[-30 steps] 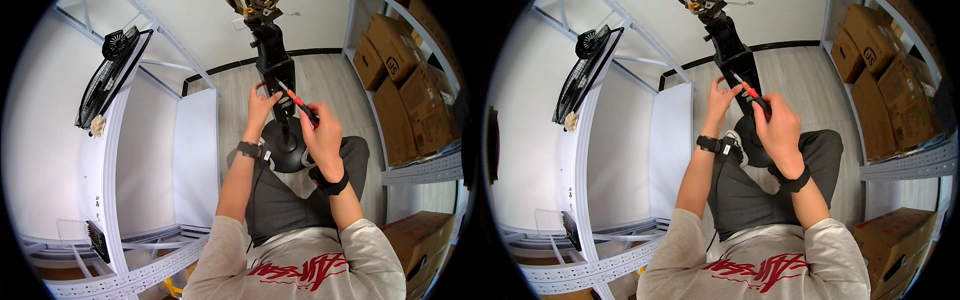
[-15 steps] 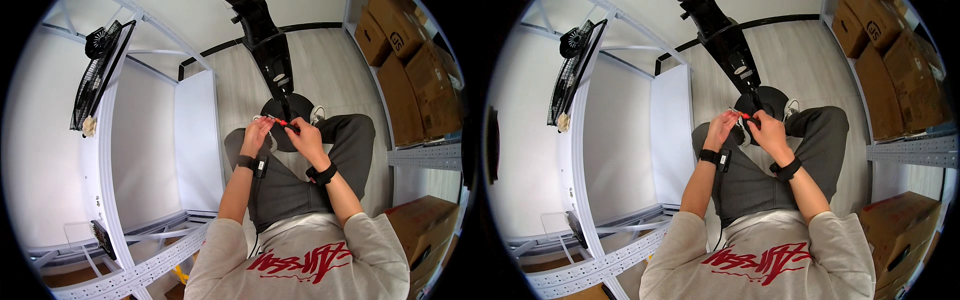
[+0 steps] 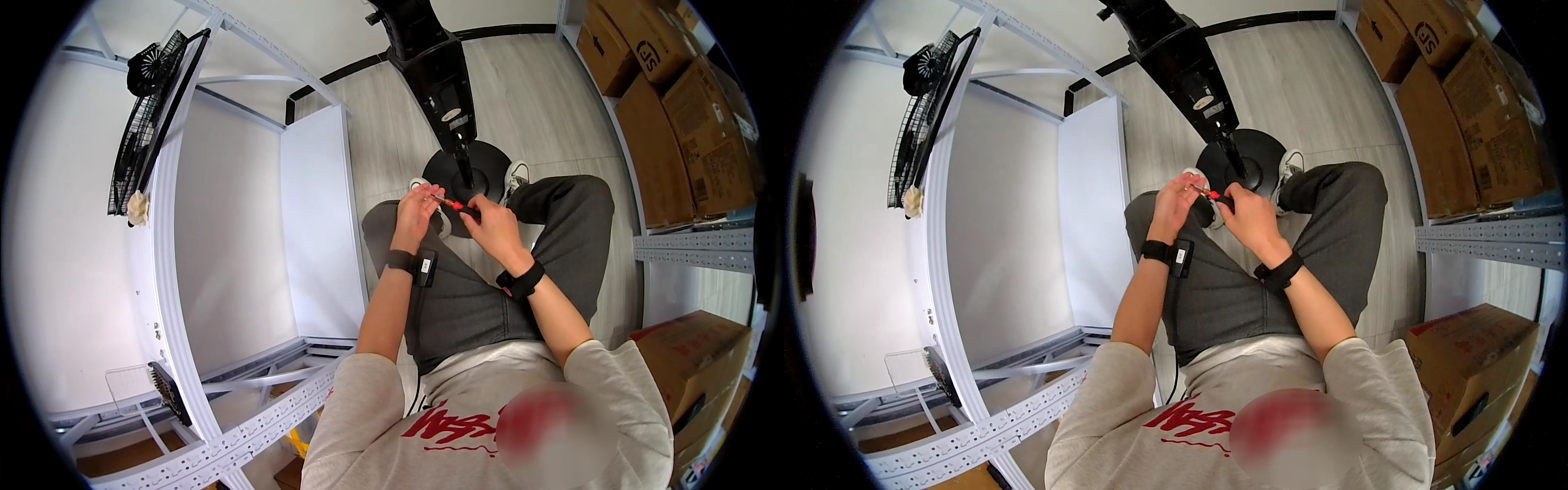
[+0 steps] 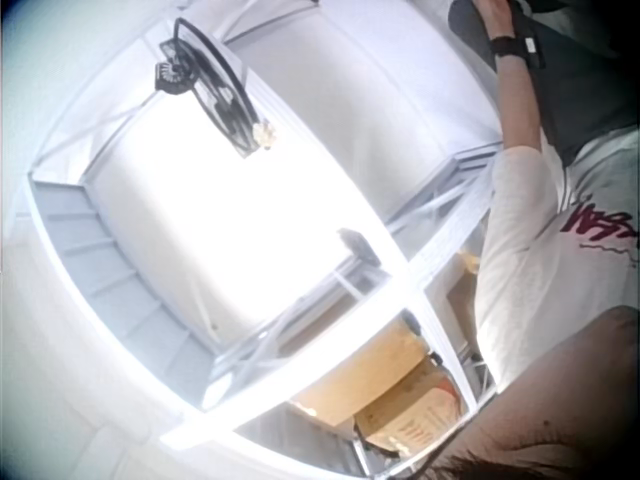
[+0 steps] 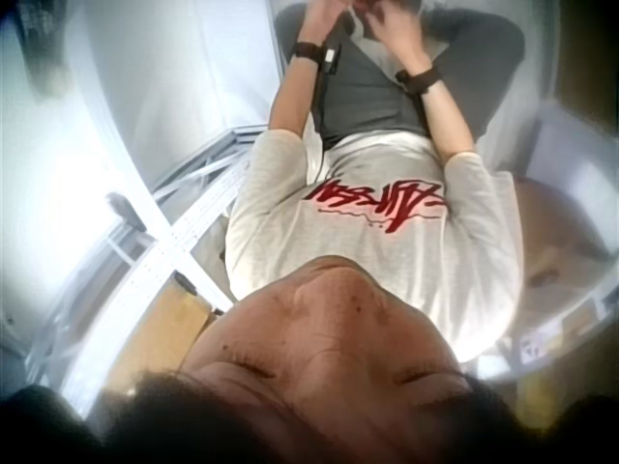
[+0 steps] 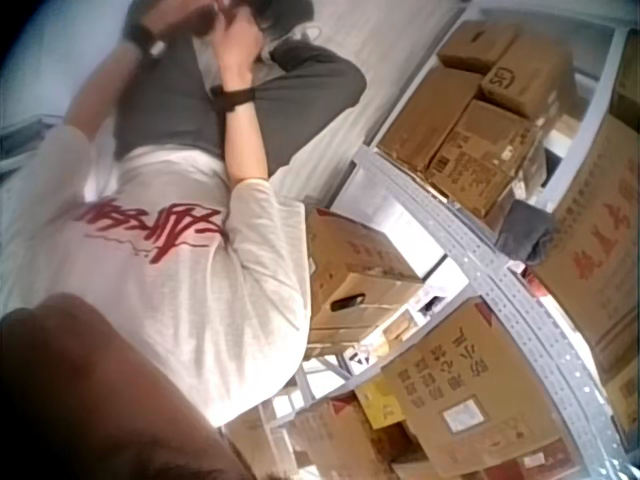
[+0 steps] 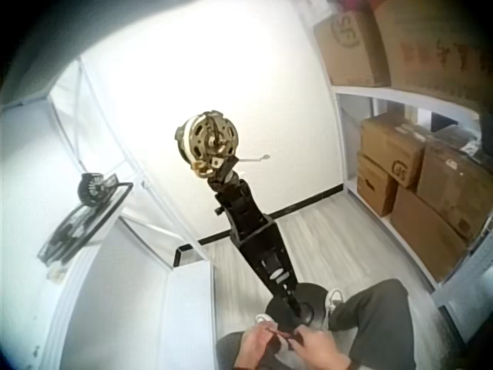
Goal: The person sits on the floor and uses a screwdriver to tighten screws on a standing fan's motor housing. They pick up screws from a nearby shelf and continue securing the fan components.
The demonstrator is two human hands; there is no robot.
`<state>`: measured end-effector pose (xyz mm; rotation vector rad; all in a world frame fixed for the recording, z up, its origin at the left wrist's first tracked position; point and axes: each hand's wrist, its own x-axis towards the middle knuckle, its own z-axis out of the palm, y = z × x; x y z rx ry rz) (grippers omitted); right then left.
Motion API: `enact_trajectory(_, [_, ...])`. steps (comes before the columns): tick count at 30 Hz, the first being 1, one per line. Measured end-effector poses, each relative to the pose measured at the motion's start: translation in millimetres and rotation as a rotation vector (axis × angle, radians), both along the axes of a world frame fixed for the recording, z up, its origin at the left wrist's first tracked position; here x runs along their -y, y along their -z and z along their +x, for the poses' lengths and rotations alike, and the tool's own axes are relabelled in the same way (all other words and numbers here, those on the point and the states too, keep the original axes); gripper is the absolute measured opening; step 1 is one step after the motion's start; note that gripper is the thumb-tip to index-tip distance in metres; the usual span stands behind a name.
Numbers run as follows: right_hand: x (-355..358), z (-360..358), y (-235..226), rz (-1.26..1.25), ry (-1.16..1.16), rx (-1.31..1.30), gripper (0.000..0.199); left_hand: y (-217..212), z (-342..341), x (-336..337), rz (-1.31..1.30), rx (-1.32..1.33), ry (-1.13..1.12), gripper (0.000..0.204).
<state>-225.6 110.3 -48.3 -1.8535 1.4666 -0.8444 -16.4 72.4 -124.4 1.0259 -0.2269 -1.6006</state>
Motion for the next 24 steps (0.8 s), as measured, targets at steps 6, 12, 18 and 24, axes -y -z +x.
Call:
enact_trajectory(6, [-0.2,-1.2,0.4,0.019,-0.002,-0.024,0.021,-6.3,-8.8,-0.5,-0.049,0.130,0.099,0.026])
enact_trajectory(12, [1.2,-0.9,-4.9,0.057,0.013,-0.026,0.022,4.8,-4.6,-3.3,-0.043,0.233,0.089,0.032])
enact_trajectory(18, [2.2,-8.6,0.8,0.042,0.053,-0.015,0.023,-6.5,-15.7,-1.2,-0.008,0.303,0.079,0.029])
enact_trajectory(24, [3.0,-10.4,-3.6,0.061,0.047,-0.031,0.024,-8.5,-11.0,-1.6,-0.095,0.180,0.067,0.025])
